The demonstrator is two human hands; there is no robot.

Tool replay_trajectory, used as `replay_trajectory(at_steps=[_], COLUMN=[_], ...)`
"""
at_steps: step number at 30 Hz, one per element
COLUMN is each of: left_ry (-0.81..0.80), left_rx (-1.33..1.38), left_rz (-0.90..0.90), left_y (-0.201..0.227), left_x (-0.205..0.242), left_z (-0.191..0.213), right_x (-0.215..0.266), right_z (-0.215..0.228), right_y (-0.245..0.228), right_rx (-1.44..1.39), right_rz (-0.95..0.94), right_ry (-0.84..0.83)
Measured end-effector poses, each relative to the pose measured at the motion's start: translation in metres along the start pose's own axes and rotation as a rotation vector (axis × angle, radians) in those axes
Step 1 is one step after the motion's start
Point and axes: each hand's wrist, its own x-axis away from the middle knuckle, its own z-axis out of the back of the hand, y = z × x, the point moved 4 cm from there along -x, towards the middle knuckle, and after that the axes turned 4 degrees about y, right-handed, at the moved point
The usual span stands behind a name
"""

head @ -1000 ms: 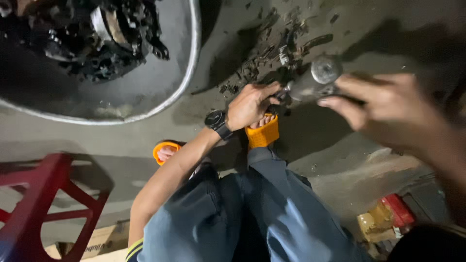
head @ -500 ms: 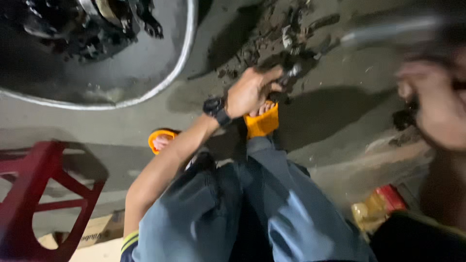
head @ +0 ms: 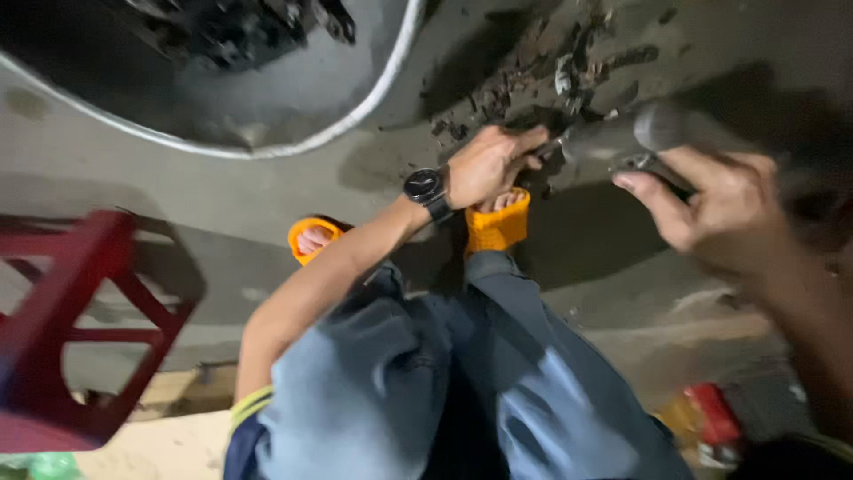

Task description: The person sits on the floor and uses a hammer to repeatedly strike small metal pieces placed on a metal block. The person picks up the metal pieces from a nearby bucket, hammers them, and then places them back into the bucket.

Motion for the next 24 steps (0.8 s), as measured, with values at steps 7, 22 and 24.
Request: replay_trajectory(at_steps=[7, 22, 24], left_ry=[0.129, 0.357, 0.354], left_rx=[-0.037, -0.083, -0.101], left_rz=[0.043, -0.013, -0.029], left_y=[0.006, 0.012, 0.019], left_x=[0.033, 0.069, 0.067], left_z=[0.021, 0.026, 0.027], right_x=[0.020, 0.005, 0.011], right_z=[-0.016, -0.070, -0.087], right_y=[0.015, -0.001, 0.016], right_rx=[0.032, -0.033, 0.085], right_rz=[-0.408, -0.259, -0.086], right_ry=[-0.070, -0.133, -0.127])
